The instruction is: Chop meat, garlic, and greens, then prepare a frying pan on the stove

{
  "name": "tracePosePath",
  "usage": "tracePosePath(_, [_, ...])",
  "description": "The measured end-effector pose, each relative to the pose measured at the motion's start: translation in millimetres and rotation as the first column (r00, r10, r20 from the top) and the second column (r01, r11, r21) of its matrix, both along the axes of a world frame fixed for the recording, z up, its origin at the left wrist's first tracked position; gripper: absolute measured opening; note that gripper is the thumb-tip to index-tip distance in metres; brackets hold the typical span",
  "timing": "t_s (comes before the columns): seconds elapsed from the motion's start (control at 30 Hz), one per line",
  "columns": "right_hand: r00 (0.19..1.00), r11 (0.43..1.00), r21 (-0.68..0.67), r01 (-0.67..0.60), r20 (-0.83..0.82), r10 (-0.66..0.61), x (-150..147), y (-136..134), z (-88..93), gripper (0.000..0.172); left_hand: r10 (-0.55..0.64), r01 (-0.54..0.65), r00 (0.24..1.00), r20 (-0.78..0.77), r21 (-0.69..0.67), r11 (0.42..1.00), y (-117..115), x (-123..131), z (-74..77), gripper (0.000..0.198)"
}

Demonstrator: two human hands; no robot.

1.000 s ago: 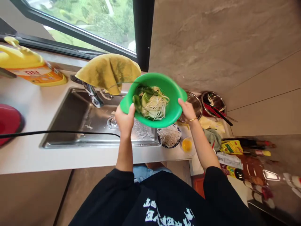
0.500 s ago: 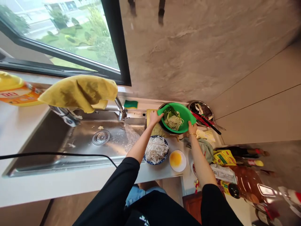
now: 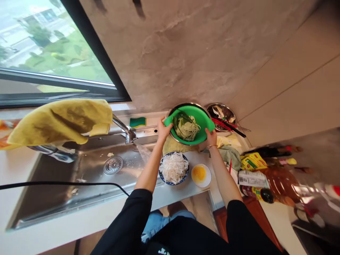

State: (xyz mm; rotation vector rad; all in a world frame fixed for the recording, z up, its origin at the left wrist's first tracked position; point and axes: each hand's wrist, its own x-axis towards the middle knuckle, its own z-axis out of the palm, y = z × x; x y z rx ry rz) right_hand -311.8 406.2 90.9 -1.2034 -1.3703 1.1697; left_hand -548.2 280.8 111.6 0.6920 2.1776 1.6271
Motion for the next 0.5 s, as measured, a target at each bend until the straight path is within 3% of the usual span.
tracePosePath(0.13, [0.979, 0.999, 0.049, -0.012, -0.203, 0.022, 18, -56, 72.7, 0.036, -0.08, 0.096, 0.986, -0.143, 0.112, 0.989, -18, -5, 79.7, 0.052])
tracePosePath(0.27, [0.957, 0.988, 0.082, 0.132, -0.269, -0.106, 51, -151, 128.1, 0.032, -0.202, 0.239, 0.936, -0.29, 0.101, 0.966, -63, 21, 145.3, 0.049])
tracePosePath(0.37, [0.937, 0.959, 0.035, 0.282, -0.224, -0.267, 89, -229, 144.1, 0.031, -0.36, 0.395, 0.859, -0.363, 0.025, 0.918, -110, 56, 169.2, 0.047])
tracePosePath(0.43, [0.913, 0.929, -0.013, 0.369, -0.18, -0.365, 120, -281, 145.9, 0.03, -0.455, 0.456, 0.786, -0.419, -0.103, 0.884, -139, 84, 172.2, 0.049])
tracePosePath(0.5, [0.883, 0.895, -0.061, 0.442, -0.143, -0.446, 152, -332, 143.9, 0.028, -0.589, 0.542, 0.707, -0.39, -0.236, 0.807, -164, 113, 166.1, 0.051])
